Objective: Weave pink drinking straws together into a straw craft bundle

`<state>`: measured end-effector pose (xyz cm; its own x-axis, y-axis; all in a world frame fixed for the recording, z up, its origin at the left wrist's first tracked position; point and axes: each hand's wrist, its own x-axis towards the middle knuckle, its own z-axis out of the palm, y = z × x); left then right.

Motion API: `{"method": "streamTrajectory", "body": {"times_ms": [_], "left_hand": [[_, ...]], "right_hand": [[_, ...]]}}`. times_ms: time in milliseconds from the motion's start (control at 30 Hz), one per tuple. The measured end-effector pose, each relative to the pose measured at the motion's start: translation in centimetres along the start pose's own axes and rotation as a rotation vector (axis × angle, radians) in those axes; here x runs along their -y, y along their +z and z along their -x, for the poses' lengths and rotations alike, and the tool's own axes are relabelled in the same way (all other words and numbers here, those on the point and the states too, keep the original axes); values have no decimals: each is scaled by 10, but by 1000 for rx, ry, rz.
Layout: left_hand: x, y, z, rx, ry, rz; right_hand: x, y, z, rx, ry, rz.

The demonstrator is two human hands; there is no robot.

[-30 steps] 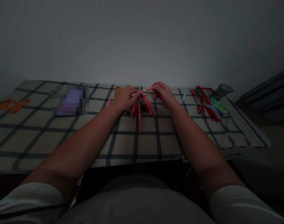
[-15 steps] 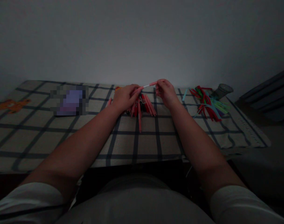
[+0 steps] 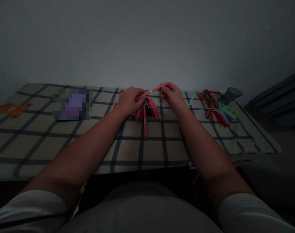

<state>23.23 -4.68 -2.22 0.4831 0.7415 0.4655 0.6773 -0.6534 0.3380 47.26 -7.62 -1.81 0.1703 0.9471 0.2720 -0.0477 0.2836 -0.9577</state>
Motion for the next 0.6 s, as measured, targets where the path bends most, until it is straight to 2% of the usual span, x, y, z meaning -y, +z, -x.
{"method": "streamTrajectory", "body": {"times_ms": [600], "left_hand": [[-1, 0, -1, 0, -76, 8]], "right_hand": [[8, -14, -1, -4, -118, 29]]}}
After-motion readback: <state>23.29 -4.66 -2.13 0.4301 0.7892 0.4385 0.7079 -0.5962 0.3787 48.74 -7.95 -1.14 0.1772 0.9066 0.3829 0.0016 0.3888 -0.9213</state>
